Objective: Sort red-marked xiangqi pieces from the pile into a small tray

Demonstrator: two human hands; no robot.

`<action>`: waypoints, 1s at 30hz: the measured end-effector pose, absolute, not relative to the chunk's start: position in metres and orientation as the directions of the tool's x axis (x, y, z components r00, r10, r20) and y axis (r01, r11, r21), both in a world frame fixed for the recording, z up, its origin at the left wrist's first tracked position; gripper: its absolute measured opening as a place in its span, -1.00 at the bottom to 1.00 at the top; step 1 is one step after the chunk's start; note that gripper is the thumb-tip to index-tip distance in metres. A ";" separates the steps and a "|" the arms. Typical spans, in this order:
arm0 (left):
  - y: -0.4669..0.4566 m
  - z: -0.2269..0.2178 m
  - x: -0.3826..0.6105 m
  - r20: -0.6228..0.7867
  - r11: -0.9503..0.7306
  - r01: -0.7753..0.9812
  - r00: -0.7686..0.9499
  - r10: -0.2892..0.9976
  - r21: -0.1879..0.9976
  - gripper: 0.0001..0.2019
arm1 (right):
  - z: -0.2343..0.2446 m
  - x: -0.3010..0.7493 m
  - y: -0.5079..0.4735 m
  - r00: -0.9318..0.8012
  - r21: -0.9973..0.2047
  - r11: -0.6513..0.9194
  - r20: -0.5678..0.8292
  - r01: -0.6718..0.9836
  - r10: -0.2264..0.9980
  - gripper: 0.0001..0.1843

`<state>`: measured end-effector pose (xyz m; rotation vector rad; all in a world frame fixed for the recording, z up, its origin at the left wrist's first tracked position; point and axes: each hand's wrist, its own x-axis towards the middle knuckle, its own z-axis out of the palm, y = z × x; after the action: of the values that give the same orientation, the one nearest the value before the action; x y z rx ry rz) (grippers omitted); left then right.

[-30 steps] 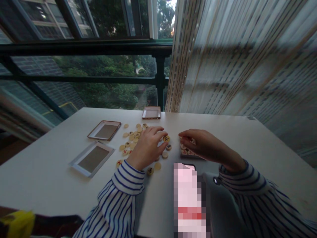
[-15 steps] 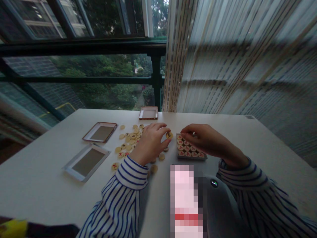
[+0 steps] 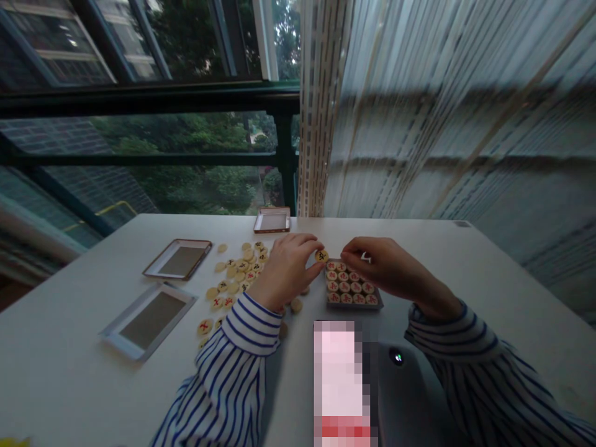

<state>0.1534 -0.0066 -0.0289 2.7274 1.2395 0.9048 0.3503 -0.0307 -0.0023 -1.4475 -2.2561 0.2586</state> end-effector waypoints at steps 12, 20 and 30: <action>0.007 -0.023 0.178 0.501 -0.741 0.601 0.562 0.659 0.300 -0.75 | -0.013 0.363 -0.024 -0.238 -0.487 0.366 0.306 0.793 0.922 -0.77; 0.012 -0.025 0.183 0.491 -0.764 0.562 0.592 0.639 0.316 -0.74 | -0.025 0.366 -0.015 -0.103 -0.743 0.312 0.314 0.593 0.944 -0.83; 0.013 -0.029 0.184 0.486 -0.767 0.539 0.597 0.639 0.348 -0.73 | -0.031 0.365 -0.011 -0.118 -0.884 0.245 0.215 0.399 0.969 -0.79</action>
<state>0.1837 0.0128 -0.0295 2.6571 0.9884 0.9069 0.3649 -0.0112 -0.0312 -1.2845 -1.6705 0.8471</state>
